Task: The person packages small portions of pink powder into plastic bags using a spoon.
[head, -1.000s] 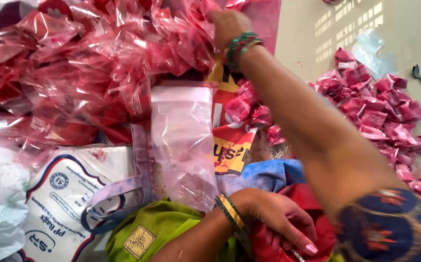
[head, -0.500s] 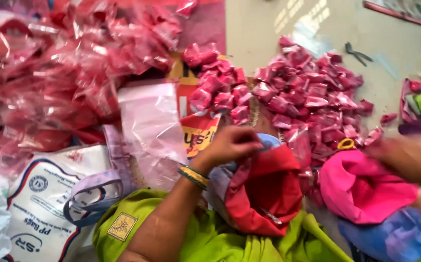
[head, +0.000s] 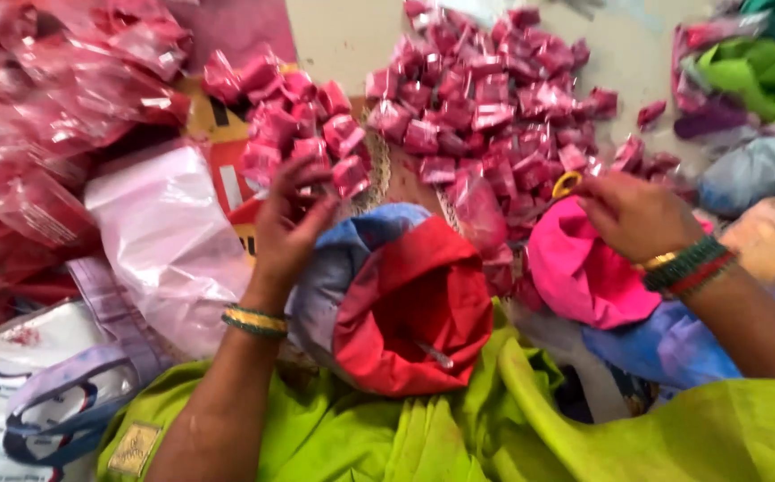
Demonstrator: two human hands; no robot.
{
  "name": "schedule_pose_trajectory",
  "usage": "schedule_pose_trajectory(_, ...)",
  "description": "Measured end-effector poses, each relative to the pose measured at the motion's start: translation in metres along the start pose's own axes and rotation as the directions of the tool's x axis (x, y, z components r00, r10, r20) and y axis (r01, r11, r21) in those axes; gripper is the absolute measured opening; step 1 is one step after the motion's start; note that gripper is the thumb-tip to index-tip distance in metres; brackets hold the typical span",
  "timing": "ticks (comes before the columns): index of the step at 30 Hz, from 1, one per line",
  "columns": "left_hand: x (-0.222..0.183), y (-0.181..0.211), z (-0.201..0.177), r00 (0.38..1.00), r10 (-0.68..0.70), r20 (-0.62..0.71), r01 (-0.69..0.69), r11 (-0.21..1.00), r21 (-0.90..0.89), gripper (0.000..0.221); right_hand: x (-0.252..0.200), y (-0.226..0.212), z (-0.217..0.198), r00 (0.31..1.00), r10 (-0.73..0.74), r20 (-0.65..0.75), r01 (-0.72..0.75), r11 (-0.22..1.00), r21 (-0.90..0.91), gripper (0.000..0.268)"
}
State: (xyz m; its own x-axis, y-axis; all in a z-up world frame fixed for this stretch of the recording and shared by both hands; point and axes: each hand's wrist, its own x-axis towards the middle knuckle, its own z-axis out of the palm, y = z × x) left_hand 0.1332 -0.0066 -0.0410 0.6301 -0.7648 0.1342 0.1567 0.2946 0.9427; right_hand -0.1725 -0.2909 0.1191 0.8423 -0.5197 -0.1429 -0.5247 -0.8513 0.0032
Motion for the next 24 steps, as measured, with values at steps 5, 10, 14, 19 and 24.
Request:
schedule_pose_trajectory(5, -0.001, -0.001, -0.001, 0.994, 0.026, -0.110, -0.028, 1.000, -0.014, 0.055, 0.003, -0.009, 0.034, 0.982, -0.049, -0.180, 0.089, 0.971, 0.222, 0.027)
schedule_pose_trajectory(10, -0.006, 0.002, 0.004, 0.994, 0.000, -0.108, -0.004, 0.999, -0.036, 0.051, 0.017, -0.005, 0.102, 0.995, 0.051, 0.084, -0.076, 0.945, 0.318, 0.043)
schedule_pose_trajectory(14, -0.008, -0.003, 0.010, 0.994, -0.046, -0.098, 0.040, 0.997, -0.065, 0.050, 0.009, -0.044, 0.105, 0.985, -0.154, -0.077, 0.161, 0.982, 0.102, 0.069)
schedule_pose_trajectory(19, -0.011, -0.003, 0.013, 0.999, 0.025, -0.040, -0.024, 1.000, 0.014, 0.049, 0.021, -0.051, 0.123, 0.927, -0.333, -0.171, 0.256, 0.897, -0.360, 0.083)
schedule_pose_trajectory(24, -0.013, 0.004, 0.015, 1.000, 0.021, -0.015, -0.021, 1.000, 0.017, 0.047, 0.037, -0.019, 0.148, 0.962, -0.273, -0.008, 0.254, 0.903, -0.347, 0.052)
